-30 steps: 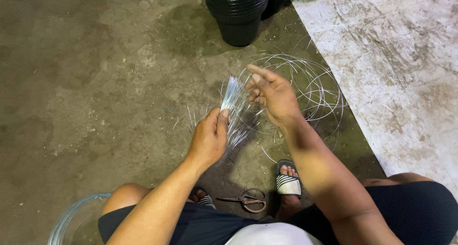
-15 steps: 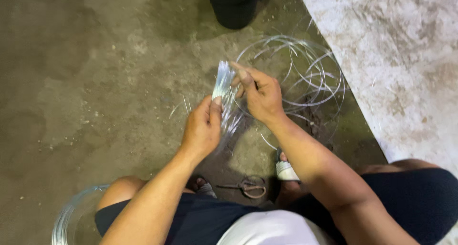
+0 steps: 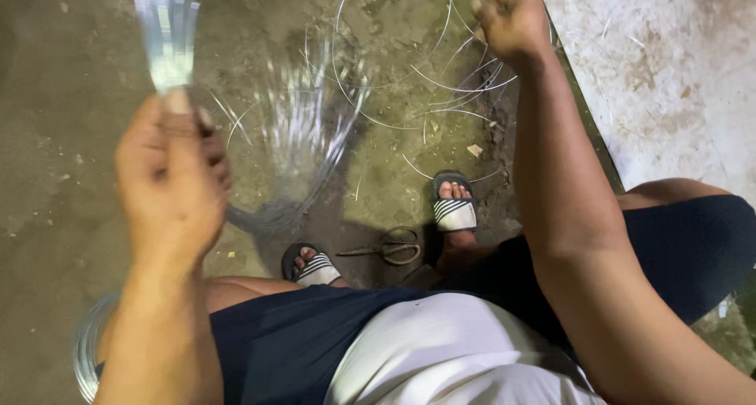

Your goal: The person gathers thin metal wires from a pile on the floor and aligns them into a neat bundle by hand. The person repeatedly picks up individual wires, straightens them, and adds them to the growing bundle held in the left hand.

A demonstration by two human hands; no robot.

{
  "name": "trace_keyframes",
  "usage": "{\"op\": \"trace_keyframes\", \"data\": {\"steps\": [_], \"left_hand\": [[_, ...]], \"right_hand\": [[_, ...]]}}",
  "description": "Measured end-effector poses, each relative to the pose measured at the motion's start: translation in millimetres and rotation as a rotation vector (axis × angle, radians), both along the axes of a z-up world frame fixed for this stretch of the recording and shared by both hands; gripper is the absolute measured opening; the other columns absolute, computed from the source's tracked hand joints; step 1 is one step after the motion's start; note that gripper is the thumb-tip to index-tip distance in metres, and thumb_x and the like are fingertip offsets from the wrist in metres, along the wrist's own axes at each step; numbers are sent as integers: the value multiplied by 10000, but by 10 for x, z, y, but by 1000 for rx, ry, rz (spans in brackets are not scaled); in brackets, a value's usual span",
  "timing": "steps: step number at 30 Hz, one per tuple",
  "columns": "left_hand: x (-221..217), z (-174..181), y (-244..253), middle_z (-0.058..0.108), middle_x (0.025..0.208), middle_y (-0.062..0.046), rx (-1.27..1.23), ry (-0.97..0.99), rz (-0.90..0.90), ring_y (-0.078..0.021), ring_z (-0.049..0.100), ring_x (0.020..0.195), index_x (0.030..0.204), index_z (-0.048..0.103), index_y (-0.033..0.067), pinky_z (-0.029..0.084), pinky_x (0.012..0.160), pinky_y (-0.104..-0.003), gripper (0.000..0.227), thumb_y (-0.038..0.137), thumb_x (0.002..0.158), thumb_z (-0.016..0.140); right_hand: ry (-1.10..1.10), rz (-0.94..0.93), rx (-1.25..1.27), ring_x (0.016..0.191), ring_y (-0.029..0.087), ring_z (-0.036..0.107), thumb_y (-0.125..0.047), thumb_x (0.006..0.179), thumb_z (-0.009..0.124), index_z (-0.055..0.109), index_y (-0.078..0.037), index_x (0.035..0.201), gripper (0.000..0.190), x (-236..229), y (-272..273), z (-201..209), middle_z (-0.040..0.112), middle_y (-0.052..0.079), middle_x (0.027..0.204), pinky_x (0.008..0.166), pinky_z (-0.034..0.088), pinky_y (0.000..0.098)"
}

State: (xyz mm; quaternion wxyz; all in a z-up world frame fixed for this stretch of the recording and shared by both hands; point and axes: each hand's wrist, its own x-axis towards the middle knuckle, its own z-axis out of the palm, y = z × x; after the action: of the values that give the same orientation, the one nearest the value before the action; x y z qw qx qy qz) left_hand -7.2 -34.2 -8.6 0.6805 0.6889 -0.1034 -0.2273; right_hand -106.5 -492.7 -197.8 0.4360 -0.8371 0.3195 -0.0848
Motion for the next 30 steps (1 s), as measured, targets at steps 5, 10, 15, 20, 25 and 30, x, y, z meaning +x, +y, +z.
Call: {"op": "trace_keyframes", "data": {"steps": [5,10,15,20,25,30], "left_hand": [[75,76,79,373,652,30,15,-107,-4,-50,303,508,939,464,71,235,458,-230,419,379,1222,484],[158,46,81,381,662,0,73,-123,49,-65,310,519,954,468,50,251,468,-230,421,362,1236,480],[198,-11,37,419,703,-11,170,-155,88,-70,356,558,964,481,40,295,497,-237,433,365,1250,480],[233,-48,-16,404,690,-4,180,-140,96,-66,343,545,978,476,50,289,516,-244,397,366,1218,487],[241,-43,-59,414,690,5,184,-84,84,-53,358,558,992,484,57,297,530,-242,385,369,1217,490],[239,-69,-69,402,662,13,187,-73,49,-56,344,580,987,483,61,276,500,-234,384,378,1204,474]], "right_hand": [[362,-93,107,815,194,658,-138,978,637,723,-60,1002,118,-555,-51,-1070,714,85,920,721,532,348],[659,-26,-140,1076,370,660,-265,929,720,719,-110,1146,267,-944,387,-1458,699,196,1150,966,521,441],[661,126,-493,1443,357,398,-229,809,782,471,-126,1506,770,-843,425,-1427,433,142,1559,1159,381,467],[673,516,-673,1466,322,235,-268,750,752,234,-123,1574,984,-641,271,-1561,301,91,1597,1168,197,492],[719,504,-825,1458,300,402,-185,952,540,511,-117,1443,496,-767,194,-1722,529,117,1473,1222,250,496],[707,489,-757,1355,286,523,-180,994,506,640,-130,1278,318,-863,56,-1842,651,120,1327,1213,304,468]]}}
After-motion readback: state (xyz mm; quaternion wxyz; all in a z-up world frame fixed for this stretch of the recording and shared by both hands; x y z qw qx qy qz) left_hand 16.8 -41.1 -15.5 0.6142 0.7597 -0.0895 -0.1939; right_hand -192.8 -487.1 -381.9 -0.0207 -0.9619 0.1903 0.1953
